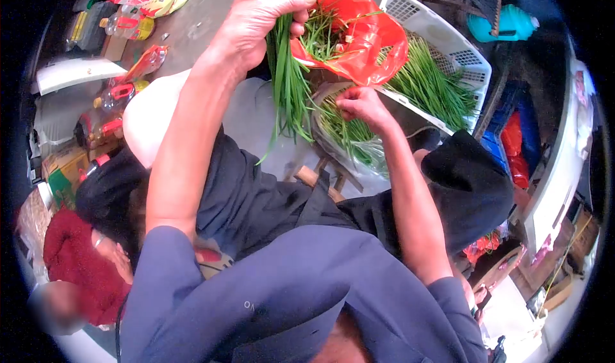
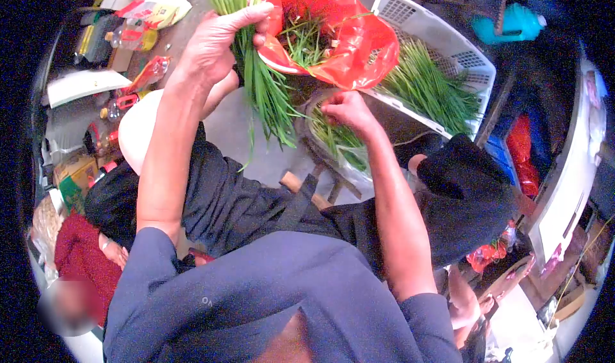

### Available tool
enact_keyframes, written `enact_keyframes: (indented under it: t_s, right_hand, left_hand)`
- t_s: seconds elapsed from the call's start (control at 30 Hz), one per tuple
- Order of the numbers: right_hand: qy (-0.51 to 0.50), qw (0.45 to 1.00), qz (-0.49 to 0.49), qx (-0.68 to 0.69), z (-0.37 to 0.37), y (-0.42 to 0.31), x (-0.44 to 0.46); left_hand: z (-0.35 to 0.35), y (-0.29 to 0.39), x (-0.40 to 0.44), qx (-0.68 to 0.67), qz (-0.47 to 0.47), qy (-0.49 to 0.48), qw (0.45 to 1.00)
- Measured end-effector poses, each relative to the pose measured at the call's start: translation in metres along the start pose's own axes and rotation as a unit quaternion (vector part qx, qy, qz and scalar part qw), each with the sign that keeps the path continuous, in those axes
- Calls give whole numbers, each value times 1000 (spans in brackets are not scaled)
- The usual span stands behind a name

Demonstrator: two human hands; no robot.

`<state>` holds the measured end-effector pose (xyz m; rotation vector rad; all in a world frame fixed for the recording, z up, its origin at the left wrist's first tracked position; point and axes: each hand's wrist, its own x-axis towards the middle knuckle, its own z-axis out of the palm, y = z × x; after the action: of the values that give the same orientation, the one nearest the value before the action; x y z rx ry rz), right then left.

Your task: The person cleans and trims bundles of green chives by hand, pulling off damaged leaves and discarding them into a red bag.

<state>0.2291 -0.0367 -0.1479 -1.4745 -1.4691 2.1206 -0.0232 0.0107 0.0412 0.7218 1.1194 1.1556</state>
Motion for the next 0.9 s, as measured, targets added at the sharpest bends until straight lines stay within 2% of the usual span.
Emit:
enact_keyframes:
  t_s: [0.13, 0.27, 0.37, 0.47, 0.53, 0.6, 0.73, 0.8, 0.9]
  right_hand:
    - [-17, 993, 2, 118, -3, -71, -58]
    - [39, 981, -60, 180, -7, -94, -72]
    - [69, 971, -108, 202, -6, -106, -72]
    - [102, 956, -149, 230, -6, -109, -68]
    - [104, 947, -163, 256, -4, -111, -68]
    - [157, 945, -154, 244, -4, -111, -67]
    - [185, 943, -159, 227, -3, -109, -64]
    - [252, 923, -174, 233, -4, -105, -60]
    - [236, 930, -152, 238, -6, -104, -62]
  left_hand:
    - [9, -7, -7, -5, -29, -65, 997]
    - [19, -28, -10, 78, -77, -139, 984]
    - [28, -45, -18, 128, -147, -205, 959]
    - [38, -56, -24, 91, -170, -243, 951]
    - [39, -60, -23, 79, -185, -246, 948]
    - [41, -62, -24, 73, -173, -237, 953]
    - [37, -63, -20, 69, -187, -244, 949]
    - [36, -64, -20, 72, -191, -239, 949]
    - [36, -63, -20, 72, -197, -225, 952]
